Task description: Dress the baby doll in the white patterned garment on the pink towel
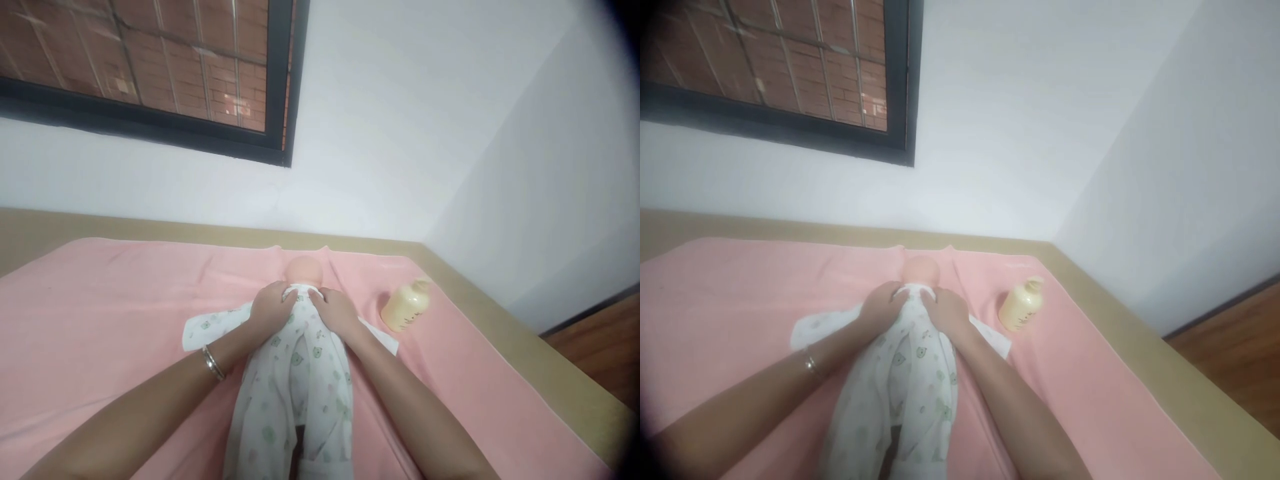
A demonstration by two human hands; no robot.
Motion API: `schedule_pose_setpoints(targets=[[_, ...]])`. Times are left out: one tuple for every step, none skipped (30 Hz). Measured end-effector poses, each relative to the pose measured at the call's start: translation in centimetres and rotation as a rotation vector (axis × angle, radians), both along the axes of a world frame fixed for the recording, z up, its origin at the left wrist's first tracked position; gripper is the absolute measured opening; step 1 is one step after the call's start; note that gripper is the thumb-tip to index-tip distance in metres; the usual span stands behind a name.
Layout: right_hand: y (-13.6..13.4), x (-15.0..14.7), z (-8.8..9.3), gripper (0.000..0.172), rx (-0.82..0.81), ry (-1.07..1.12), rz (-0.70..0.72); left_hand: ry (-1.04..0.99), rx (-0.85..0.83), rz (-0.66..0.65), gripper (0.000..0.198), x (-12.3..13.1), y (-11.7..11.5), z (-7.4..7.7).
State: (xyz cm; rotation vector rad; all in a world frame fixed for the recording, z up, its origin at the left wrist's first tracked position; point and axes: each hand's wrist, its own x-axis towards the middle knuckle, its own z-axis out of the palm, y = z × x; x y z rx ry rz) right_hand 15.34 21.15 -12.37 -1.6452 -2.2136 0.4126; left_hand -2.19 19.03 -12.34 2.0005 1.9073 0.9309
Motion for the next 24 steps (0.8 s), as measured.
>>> schedule_pose_setpoints(targets=[[0.0, -0.01, 0.01, 0.067, -0.002, -0.002, -0.002, -0.001, 0.005, -0.003, 0.03, -0.01, 0.01, -0.02], [-0.01, -0.02, 0.02, 0.067, -0.002, -0.006, -0.006, -0.002, 0.008, -0.007, 0.029, -0.02, 0.01, -0.03], [-0.01, -0.04, 0.02, 0.066, -0.003, -0.009, -0.01, -0.004, 0.008, -0.01, 0.029, -0.03, 0.01, -0.05], [-0.02, -0.05, 0.01, 0.066, -0.003, -0.012, -0.015, -0.005, 0.006, -0.012, 0.029, -0.04, 0.01, -0.06], [-0.02, -0.05, -0.01, 0.066, -0.002, -0.013, -0.016, -0.006, 0.004, -0.012, 0.029, -0.05, 0.0, -0.07], [-0.02, -0.04, -0.03, 0.066, -0.001, -0.011, -0.015, -0.008, 0.003, -0.012, 0.029, -0.05, -0.01, -0.07], [-0.02, -0.03, -0.06, 0.066, 0.001, -0.007, -0.01, -0.009, 0.004, -0.012, 0.028, -0.06, -0.02, -0.07], [-0.02, -0.01, -0.09, 0.066, 0.002, -0.003, -0.005, -0.01, 0.004, -0.013, 0.028, -0.06, -0.03, -0.07], [-0.02, 0.02, -0.11, 0.066, 0.003, 0.0, -0.003, -0.009, 0.004, -0.015, 0.028, -0.06, -0.03, -0.07], [-0.02, 0.04, -0.14, 0.066, 0.003, 0.002, -0.002, -0.007, 0.004, -0.016, 0.029, -0.06, -0.02, -0.07], [-0.01, 0.06, -0.17, 0.065, 0.004, 0.003, -0.002, -0.004, 0.003, -0.019, 0.029, -0.06, -0.01, -0.07], [0.0, 0.08, -0.19, 0.065, 0.006, 0.004, -0.004, 0.0, 0.003, -0.02, 0.029, -0.06, 0.0, -0.08], [0.0, 0.09, -0.21, 0.064, 0.009, 0.005, -0.004, 0.003, 0.005, -0.021, 0.029, -0.06, 0.02, -0.09], [0.0, 0.09, -0.22, 0.064, 0.012, 0.007, -0.002, 0.005, 0.007, -0.021, 0.029, -0.06, 0.03, -0.11], [0.0, 0.09, -0.23, 0.064, 0.015, 0.01, 0.002, 0.005, 0.009, -0.019, 0.029, -0.05, 0.04, -0.14], [0.0, 0.09, -0.22, 0.064, 0.016, 0.01, 0.005, 0.004, 0.009, -0.015, 0.028, -0.05, 0.05, -0.17], [-0.01, 0.09, -0.21, 0.064, 0.016, 0.009, 0.006, 0.002, 0.009, -0.011, 0.028, -0.05, 0.05, -0.19], [-0.02, 0.09, -0.19, 0.064, 0.015, 0.005, 0.006, -0.001, 0.008, -0.009, 0.028, -0.05, 0.05, -0.22], [-0.04, 0.08, -0.16, 0.064, 0.014, 0.001, 0.004, -0.003, 0.006, -0.009, 0.028, -0.05, 0.04, -0.23], [-0.05, 0.08, -0.13, 0.064, 0.014, -0.004, 0.002, -0.004, 0.005, -0.01, 0.028, -0.06, 0.04, -0.25], [-0.06, 0.07, -0.1, 0.064, 0.011, -0.008, -0.002, -0.004, 0.004, -0.012, 0.028, -0.06, 0.05, -0.25], [-0.08, 0.07, -0.08, 0.064, 0.008, -0.011, -0.006, -0.003, 0.002, -0.014, 0.029, -0.07, 0.05, -0.25], [-0.08, 0.06, -0.06, 0.064, 0.006, -0.01, -0.007, -0.003, -0.001, -0.015, 0.029, -0.07, 0.06, -0.25], [-0.09, 0.05, -0.05, 0.064, 0.005, -0.008, -0.008, -0.003, -0.004, -0.014, 0.03, -0.08, 0.08, -0.25]])
